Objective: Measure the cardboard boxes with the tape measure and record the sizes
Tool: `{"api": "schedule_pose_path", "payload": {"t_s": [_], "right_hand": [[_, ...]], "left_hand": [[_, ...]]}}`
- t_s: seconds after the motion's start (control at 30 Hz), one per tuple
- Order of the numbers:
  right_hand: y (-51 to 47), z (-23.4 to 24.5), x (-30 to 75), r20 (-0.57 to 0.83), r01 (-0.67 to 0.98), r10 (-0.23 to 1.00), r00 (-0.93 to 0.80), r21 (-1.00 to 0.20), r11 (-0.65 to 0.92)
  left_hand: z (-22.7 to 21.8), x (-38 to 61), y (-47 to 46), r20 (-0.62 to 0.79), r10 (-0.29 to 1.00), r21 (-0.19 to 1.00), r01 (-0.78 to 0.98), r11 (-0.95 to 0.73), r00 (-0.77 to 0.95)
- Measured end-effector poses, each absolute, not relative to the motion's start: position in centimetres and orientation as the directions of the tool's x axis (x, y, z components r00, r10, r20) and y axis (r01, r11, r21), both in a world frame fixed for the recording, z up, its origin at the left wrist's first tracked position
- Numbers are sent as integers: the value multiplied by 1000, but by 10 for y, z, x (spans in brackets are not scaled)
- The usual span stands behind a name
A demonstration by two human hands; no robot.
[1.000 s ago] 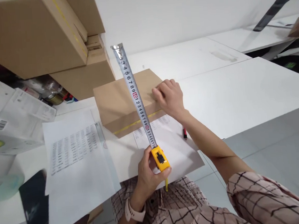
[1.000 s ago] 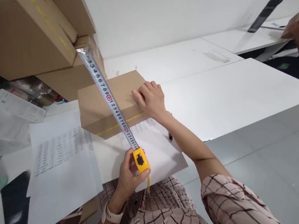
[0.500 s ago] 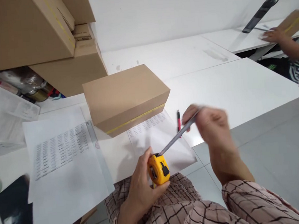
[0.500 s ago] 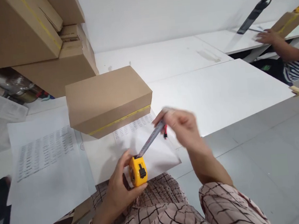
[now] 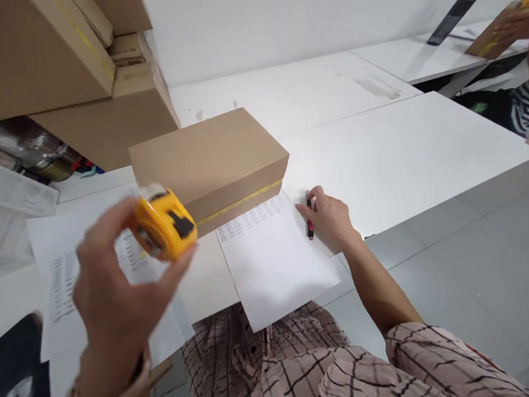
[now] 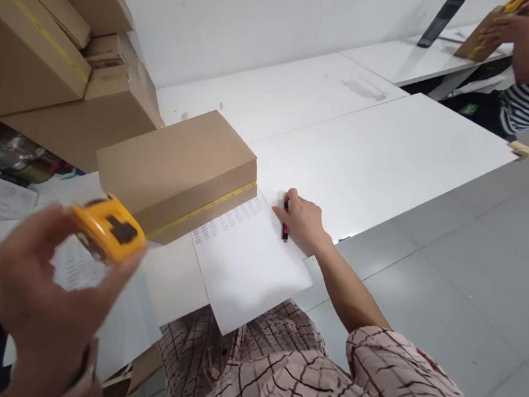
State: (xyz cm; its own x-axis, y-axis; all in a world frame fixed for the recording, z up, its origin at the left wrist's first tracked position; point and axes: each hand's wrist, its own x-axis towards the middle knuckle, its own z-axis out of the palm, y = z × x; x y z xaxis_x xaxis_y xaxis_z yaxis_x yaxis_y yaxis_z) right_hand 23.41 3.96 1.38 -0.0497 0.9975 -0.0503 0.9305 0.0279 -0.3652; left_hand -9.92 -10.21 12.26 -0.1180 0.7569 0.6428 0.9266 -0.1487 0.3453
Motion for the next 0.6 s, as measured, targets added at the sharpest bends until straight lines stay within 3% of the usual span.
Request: {"api": "schedule_pose_path", "payload": {"t_s": [0.07, 0.2, 0.33, 0.4, 0.47, 0.53, 0.6], "right_hand": [[41, 13, 237, -50, 928, 991, -124, -359, 98], [36, 12, 249, -2, 852, 983, -185, -499, 160], [29, 5, 272, 31, 490, 982, -184, -863, 119], [25, 2, 280, 85, 296, 977, -196, -945, 141], [22, 1, 280, 156, 215, 978, -139, -959, 183], [22, 2, 272, 221, 206, 975, -20, -953, 221], [23, 5, 260, 258, 213, 961, 101, -949, 232]], "left_hand": [[137, -106, -72, 679, 734, 209, 963, -168, -20], [143, -118, -21, 612, 791, 120, 989, -88, -4], [139, -118, -8, 617, 785, 45, 993, -113, 61], [133, -102, -15, 698, 699, -42, 982, -182, 159], [119, -73, -27, 754, 600, -121, 954, -273, 267], [97, -39, -38, 685, 588, -143, 871, -471, 431], [70, -5, -45, 440, 682, -83, 782, -617, 585]]}}
